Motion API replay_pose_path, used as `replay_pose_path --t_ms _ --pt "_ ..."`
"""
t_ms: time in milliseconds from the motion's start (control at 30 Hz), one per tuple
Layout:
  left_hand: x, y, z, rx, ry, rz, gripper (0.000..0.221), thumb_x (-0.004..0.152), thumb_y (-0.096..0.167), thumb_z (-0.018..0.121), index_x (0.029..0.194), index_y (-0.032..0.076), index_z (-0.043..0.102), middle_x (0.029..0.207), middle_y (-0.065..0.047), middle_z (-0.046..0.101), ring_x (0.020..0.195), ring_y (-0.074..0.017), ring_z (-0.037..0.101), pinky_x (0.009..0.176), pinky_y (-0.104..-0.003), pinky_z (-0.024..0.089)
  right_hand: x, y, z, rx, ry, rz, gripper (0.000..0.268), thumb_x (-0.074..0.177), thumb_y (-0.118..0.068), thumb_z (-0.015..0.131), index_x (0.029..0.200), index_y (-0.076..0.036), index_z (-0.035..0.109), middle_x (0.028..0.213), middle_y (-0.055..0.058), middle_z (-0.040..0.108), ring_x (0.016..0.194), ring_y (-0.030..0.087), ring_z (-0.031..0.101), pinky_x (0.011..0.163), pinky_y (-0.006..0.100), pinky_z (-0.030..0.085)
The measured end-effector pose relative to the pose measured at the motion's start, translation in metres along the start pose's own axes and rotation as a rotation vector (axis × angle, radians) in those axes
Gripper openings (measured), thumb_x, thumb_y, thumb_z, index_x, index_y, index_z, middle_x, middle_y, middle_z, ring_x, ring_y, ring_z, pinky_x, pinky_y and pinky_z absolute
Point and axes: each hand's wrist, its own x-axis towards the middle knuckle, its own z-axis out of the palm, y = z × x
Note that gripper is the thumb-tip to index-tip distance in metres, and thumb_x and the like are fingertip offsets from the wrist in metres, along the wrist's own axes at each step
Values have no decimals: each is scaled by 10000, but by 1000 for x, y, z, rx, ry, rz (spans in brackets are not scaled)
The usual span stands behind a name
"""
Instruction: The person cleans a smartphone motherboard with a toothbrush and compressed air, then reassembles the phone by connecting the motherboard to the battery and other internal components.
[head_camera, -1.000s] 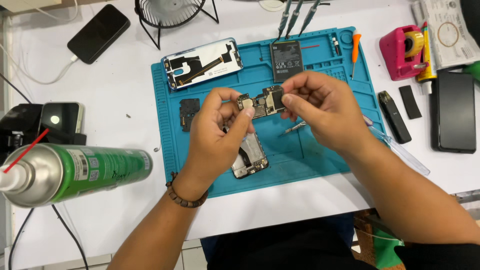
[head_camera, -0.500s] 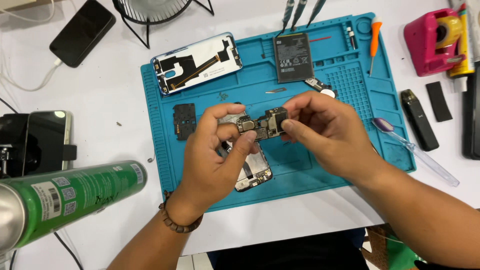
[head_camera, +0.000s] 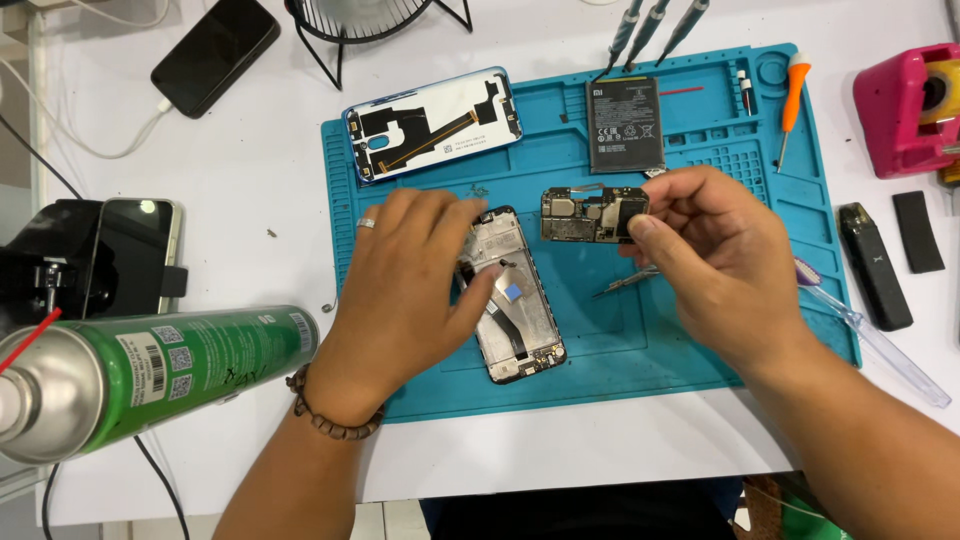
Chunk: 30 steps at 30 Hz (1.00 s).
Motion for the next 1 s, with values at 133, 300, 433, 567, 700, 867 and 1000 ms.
replay_pose_path --t_ms 133,300,433,567,700,867,1000 --pt "2 0 11 -42 -14 98 131 842 131 627 964 86 622 1028 -86 536 967 -297 479 810 -480 372 0 0 0 -22 19 -13 130 933 13 568 1062 1 550 896 79 574 729 131 584 667 207 555" --pt "4 -3 20 -56 2 176 14 847 81 627 847 91 637 1028 -109 542 954 -309 480 783 -478 377 1 -4 1 -40 30 -10 123 928 -7 565 1051 -4 560 882 64 564 761 111 573 696 216 584" --pt "5 -2 25 -50 32 184 51 872 59 605 824 75 615 983 -98 547 912 -296 481 755 -455 371 0 0 -1 28 -1 48 160 915 -34 577 1075 -31 563 882 59 581 759 128 620 697 221 579" --pt "6 2 23 -120 49 178 112 915 82 503 821 68 562 939 -59 581 881 -264 488 759 -428 371 2 5 -3 87 -24 75 141 918 -57 567 1059 -52 563 877 52 607 738 144 639 669 219 533" --pt "6 9 13 -386 168 164 98 903 34 487 858 46 573 868 -75 631 845 -235 580 767 -343 452 4 1 -2 125 -27 126 106 925 -72 549 1028 -61 570 835 28 569 721 138 603 682 246 537" --pt "4 15 9 -708 225 -64 42 862 24 613 884 59 606 886 -68 650 855 -185 640 771 -289 539 4 3 1 116 -116 113 85 945 -80 511 985 -41 574 858 72 596 671 149 598 572 246 541" --pt "2 18 9 -813 222 -109 116 872 33 628 983 63 622 918 -63 637 851 -160 605 769 -263 526 -1 2 6 99 -122 30 71 953 -80 516 1005 -45 548 871 61 574 667 138 630 568 216 500"
